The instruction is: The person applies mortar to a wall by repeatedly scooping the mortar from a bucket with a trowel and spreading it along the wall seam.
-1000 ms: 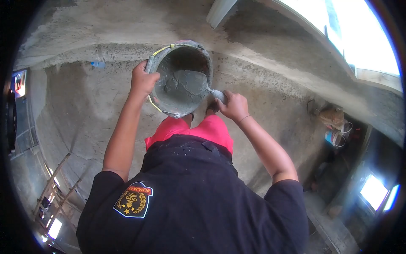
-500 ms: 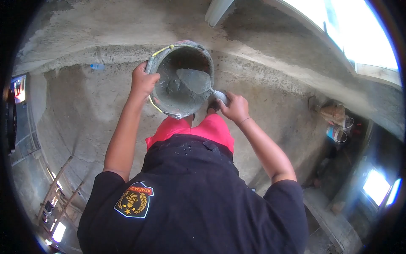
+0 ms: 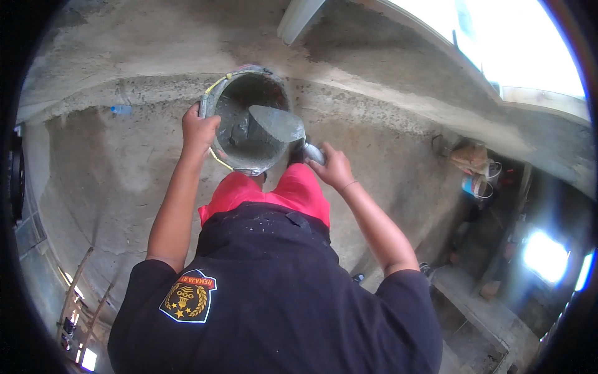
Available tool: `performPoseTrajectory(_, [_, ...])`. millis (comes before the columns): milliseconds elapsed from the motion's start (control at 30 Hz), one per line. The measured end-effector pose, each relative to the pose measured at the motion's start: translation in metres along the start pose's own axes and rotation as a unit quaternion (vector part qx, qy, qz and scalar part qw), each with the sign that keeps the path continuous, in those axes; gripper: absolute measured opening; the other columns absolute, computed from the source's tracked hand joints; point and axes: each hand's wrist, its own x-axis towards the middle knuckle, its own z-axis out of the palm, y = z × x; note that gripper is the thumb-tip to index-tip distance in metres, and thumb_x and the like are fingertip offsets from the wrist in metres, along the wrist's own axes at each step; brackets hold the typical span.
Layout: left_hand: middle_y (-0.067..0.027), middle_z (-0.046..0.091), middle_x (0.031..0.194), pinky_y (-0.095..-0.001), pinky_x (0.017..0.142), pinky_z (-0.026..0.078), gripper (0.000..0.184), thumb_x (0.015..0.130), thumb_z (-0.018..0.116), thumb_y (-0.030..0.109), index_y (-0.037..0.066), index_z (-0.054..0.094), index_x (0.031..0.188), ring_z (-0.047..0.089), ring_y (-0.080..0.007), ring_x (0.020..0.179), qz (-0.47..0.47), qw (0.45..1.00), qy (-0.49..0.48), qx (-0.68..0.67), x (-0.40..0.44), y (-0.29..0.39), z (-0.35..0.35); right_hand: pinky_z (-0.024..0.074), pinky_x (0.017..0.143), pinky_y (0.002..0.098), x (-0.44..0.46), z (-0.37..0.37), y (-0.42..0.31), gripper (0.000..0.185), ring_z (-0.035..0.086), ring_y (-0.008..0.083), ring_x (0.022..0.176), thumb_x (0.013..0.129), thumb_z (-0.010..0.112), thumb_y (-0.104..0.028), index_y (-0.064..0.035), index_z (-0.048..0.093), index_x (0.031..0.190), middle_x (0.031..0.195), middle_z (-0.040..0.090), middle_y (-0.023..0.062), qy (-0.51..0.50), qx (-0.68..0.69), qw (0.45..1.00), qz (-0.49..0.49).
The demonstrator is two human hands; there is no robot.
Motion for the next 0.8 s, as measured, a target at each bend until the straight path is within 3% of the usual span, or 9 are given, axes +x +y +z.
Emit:
performPoseTrajectory(267, [0.0000, 0.054, 0.067, -0.0296, 0.053, 0.041, 0.016, 0.066, 0.058, -0.001, 0.000, 0.062, 0.081, 0.048, -0.0090, 0.057, -0.007, 0.999, 0.033, -0.043, -0.005, -0.013, 0.027, 0.0508, 0.071, 0.0502, 0.008, -0.028, 0.027, 0.041, 0.065, 0.0415, 0.082, 0.085, 0.069, -0.041, -0.0082, 0.062, 0.108, 0.085, 0.068, 0.0200, 0.033, -0.073, 0.997, -0.014])
performPoseTrajectory(367, [-0.0003, 0.055, 0.067, -0.0298, 0.053, 0.041, 0.016, 0.067, 0.058, 0.000, 0.000, 0.062, 0.082, 0.048, -0.0088, 0.058, -0.011, 0.996, 0.046, -0.073, -0.008, -0.016, 0.038, 0.0509, 0.072, 0.0496, 0.022, -0.048, 0.034, 0.042, 0.065, 0.0427, 0.084, 0.086, 0.067, -0.040, -0.0059, 0.061, 0.109, 0.088, 0.068, 0.0220, -0.013, -0.108, 0.994, 0.034])
performPoseTrajectory(433, [-0.0005, 0.055, 0.067, -0.0301, 0.053, 0.041, 0.015, 0.067, 0.058, 0.000, -0.001, 0.061, 0.082, 0.048, -0.0092, 0.058, -0.020, 0.995, 0.057, -0.081, -0.011, -0.015, 0.044, 0.0510, 0.075, 0.0488, 0.036, -0.056, 0.045, 0.042, 0.065, 0.0433, 0.085, 0.087, 0.065, -0.039, -0.0038, 0.061, 0.109, 0.089, 0.068, 0.0233, 0.034, -0.071, 0.997, 0.023])
performPoseTrajectory(800, [-0.0044, 0.058, 0.072, -0.0316, 0.064, 0.046, 0.015, 0.068, 0.058, 0.002, -0.002, 0.059, 0.083, 0.051, -0.0123, 0.066, -0.045, 0.989, 0.134, -0.050, -0.017, -0.048, 0.063, 0.0499, 0.083, 0.0480, 0.180, -0.071, 0.108, 0.052, 0.064, 0.0437, 0.098, 0.091, 0.058, -0.048, -0.0019, 0.062, 0.115, 0.099, 0.068, 0.0272, -0.013, -0.094, 0.995, 0.039])
